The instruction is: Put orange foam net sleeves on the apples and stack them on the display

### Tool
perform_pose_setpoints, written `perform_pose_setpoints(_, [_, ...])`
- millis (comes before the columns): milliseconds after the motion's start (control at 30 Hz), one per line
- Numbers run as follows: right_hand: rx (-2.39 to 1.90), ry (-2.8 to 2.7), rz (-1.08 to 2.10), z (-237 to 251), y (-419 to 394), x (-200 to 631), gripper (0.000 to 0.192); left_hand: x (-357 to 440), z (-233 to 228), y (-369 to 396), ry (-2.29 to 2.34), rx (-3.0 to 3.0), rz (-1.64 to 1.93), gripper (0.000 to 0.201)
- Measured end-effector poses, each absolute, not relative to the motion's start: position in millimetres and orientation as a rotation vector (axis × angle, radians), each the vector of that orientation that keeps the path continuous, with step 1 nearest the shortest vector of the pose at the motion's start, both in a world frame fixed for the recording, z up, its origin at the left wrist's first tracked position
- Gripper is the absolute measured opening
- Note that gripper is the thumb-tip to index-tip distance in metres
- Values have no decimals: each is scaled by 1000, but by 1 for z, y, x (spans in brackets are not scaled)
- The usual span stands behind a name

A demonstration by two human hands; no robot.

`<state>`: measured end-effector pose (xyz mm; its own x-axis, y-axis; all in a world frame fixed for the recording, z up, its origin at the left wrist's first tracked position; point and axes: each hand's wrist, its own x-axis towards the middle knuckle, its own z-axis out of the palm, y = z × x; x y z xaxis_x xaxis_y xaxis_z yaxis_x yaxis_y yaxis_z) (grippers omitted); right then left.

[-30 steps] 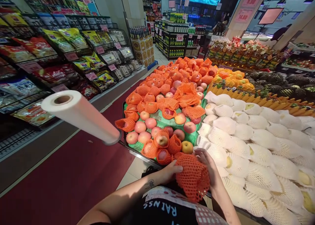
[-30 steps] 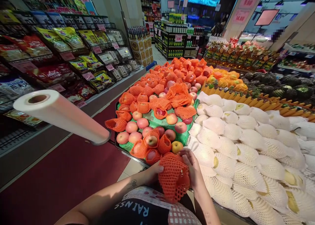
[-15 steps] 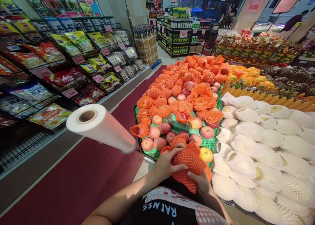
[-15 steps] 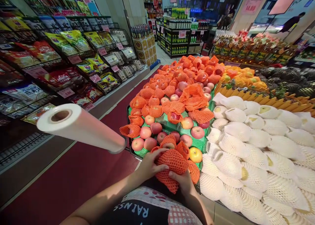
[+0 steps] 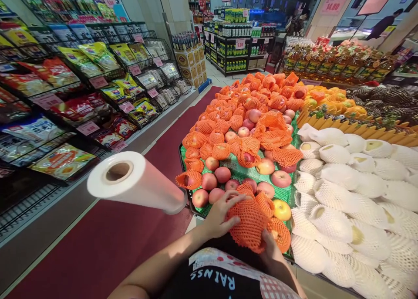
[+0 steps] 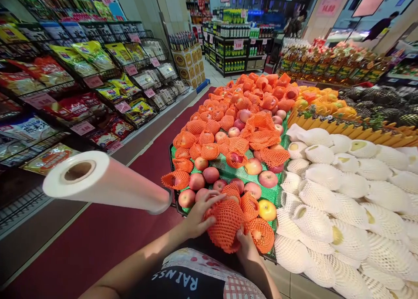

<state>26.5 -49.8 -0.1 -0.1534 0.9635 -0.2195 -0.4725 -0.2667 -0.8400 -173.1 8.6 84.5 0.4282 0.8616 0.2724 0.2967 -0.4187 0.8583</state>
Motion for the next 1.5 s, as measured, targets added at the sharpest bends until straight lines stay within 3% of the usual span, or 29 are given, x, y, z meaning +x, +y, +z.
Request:
perform_pose_setpoints(67, [-891,-629,1746,-4,-51,29,62,-172,89,12,772,2113,856,94])
perform_pose_setpoints(133, [-830,-561,1821,-5,-52,33,66,-166,90,15,663,2197,722,108])
perform_pose_setpoints(233, [-798,-594,1833,1,-52,41,74,-149,82,20,685,2137,703,107])
perform_pose_setpoints(333, [-741,-645,1841,18,-47,48,79,-139,67,30,799,1985,899,108])
perform_pose_setpoints(533, [-675,-769,1842,47,-52,67,91,-151,40,104,1509,1793,1307,103])
perform_pose_setpoints(800, [-747,-706,1771,50,-65,83,86,-158,21,192,1920,2175,789,89])
perform_pose_setpoints(1033, [-792,-784,1741,62,-59,80,79,-162,33,184,1882,2154,483,128])
perform_pose_setpoints(1100, [-800,-774,1718,62,-61,80,75,-158,47,183,1800,2133,583,116])
perform_pose_setpoints(1233, [-801,-744,1687,59,-65,79,70,-132,72,191,1548,1906,1037,49])
perform_pose_setpoints(1300, [-787,-729,1701,57,-67,78,68,-113,77,199,1444,1754,1152,27])
perform_pose_setpoints(1500, [-790,-727,1664,57,-68,81,64,-84,71,217,1390,1554,1245,17])
